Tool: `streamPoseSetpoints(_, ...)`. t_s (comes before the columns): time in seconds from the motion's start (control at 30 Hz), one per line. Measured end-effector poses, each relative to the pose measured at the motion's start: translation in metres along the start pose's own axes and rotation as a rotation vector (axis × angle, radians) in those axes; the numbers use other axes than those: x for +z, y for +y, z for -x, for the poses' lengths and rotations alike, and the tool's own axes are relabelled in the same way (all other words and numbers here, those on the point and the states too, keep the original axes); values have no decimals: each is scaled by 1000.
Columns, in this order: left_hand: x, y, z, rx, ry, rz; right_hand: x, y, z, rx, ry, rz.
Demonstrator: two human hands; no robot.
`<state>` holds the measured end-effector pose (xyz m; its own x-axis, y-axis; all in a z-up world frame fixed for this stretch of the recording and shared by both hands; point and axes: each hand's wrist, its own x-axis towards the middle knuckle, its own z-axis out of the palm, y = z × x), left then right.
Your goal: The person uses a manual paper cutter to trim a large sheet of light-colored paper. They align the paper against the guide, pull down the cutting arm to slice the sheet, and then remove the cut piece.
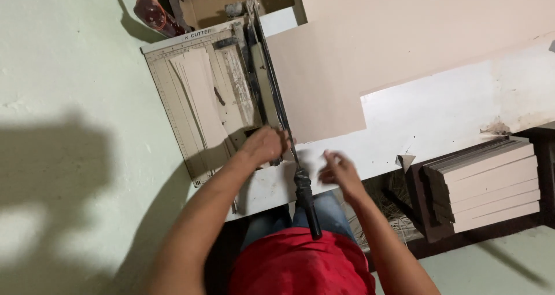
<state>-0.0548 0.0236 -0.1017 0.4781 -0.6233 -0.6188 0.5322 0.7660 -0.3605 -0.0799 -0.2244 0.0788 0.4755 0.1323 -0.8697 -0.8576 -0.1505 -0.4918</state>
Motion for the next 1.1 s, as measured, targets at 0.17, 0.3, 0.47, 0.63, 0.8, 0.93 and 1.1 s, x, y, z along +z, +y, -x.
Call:
streamPoseSetpoints(0.17,31,-17,75,-835,259,2749,-36,30,-101,-20,251,-480)
streamPoseSetpoints(0.3,85,11,142,-467,49,2881,-46,47,-109,-74,226,-646)
streamPoseSetpoints(0.47,104,31,147,-416,-169,2981,-11,35,-83,-28,188,-374)
streamPoseSetpoints(0.63,124,11,83,-701,-659,3203,-5,25,-100,-77,172,-283)
streamPoseSetpoints(0.8,145,-13,44,-349,-1026,3288,-7,18,-105,-40,160,-137)
streamPoseSetpoints(0.93,148,-22,41,-247,-1116,3220,-3,8,-86,3,76,456)
streamPoseSetpoints(1.1,134,-13,26,-173,-1128,3193,71,-82,83,-164,85,885)
